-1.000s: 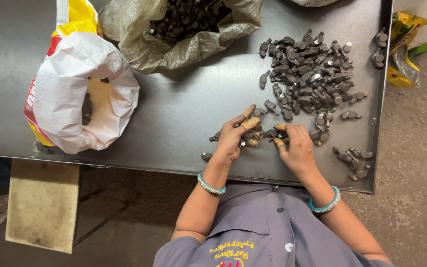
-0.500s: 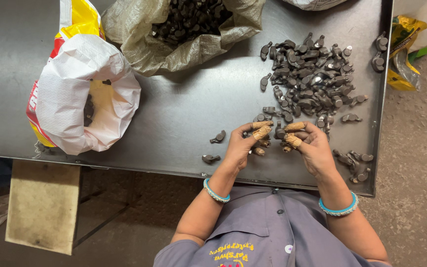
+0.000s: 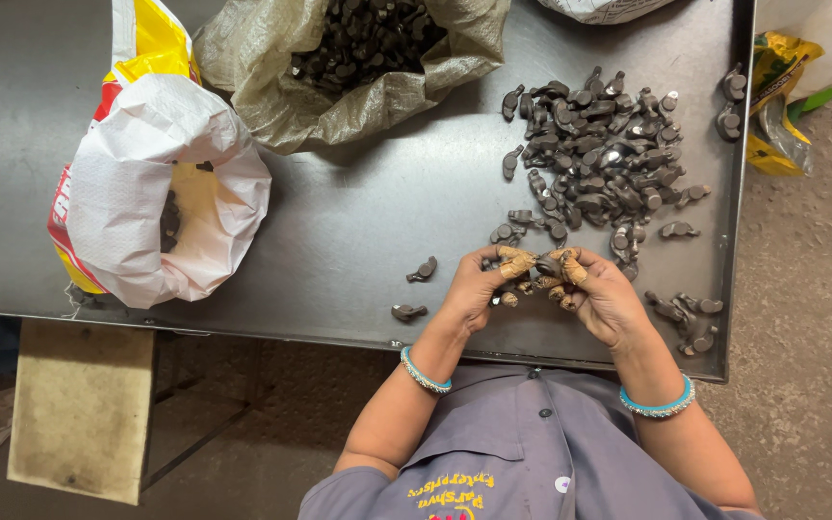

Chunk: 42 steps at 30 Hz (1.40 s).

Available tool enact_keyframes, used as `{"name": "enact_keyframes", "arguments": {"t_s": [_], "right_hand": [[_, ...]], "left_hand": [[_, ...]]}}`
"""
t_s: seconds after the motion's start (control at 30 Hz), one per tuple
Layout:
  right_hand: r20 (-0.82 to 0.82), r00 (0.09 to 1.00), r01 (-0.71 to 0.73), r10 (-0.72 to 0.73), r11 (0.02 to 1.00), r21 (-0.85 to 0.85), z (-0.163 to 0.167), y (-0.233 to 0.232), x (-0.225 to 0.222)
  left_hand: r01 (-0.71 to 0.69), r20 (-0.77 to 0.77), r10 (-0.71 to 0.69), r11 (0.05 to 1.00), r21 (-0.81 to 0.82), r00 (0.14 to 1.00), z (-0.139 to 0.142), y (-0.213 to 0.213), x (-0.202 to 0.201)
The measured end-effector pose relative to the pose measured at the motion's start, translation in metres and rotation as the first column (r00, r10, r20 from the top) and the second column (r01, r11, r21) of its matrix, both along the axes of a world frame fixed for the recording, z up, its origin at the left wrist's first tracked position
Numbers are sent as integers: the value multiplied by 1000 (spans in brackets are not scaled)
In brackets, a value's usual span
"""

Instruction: The person picks small dark metal castings one at a time from a pile on a metal table, turns each piece over in both hands, and sets it back on the table, occasionally reaching into an open sack of castings to draw out more pieces to check.

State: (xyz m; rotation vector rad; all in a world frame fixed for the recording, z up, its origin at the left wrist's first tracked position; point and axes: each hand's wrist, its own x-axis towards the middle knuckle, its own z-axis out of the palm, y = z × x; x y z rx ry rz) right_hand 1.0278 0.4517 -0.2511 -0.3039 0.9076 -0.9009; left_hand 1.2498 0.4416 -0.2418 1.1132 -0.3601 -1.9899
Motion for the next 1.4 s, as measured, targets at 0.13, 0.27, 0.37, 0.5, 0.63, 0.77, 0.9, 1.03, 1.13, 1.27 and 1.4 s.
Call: {"name": "enact_keyframes", "arguments": {"t_s": [0.13,0.27,0.37,0.5,0.63,0.77,0.9,1.03,1.13,1.27,1.4], "right_hand": [[-74,997,-36,35,999,-2,10,2,5],[-196,973,-147,118,979,-139,29,-2,12],[-467,884,-166,14,944,-287,44,-11,25],[-824,554,-383,-119,842,-379,62,-19,55],[-876,209,-694,-434,565,-446,69,-19,85],[-853,124,-778,-508,483,-401,65,-13,92],[-870,189,-789,-456,457,-411,60,-5,69],[-887,280,-786,-367,442,-431,65,-2,36],[-857,346,-655,-382,556,-512,74,2,27],[-944,267,-492,-193,815,-306,80,9,40],[-927,71,-628,-368,706,-328,70,13,55]], "left_hand": [[-43,-38,44,999,14,998,-17,4,1],[-81,-270,101,993,82,957,-26,3,15],[-124,-489,168,985,121,856,-24,4,34],[-212,-729,160,977,21,665,-17,0,52],[-219,-784,184,974,63,593,-11,-2,61],[-237,-682,246,965,108,689,-6,1,65],[-272,-330,310,949,158,892,4,-4,65],[-237,-174,245,969,66,954,20,-12,65],[-187,-32,187,982,6,982,32,-16,59],[-96,49,97,995,-19,994,45,-18,47],[-69,103,69,998,-5,992,49,-17,37]]}}
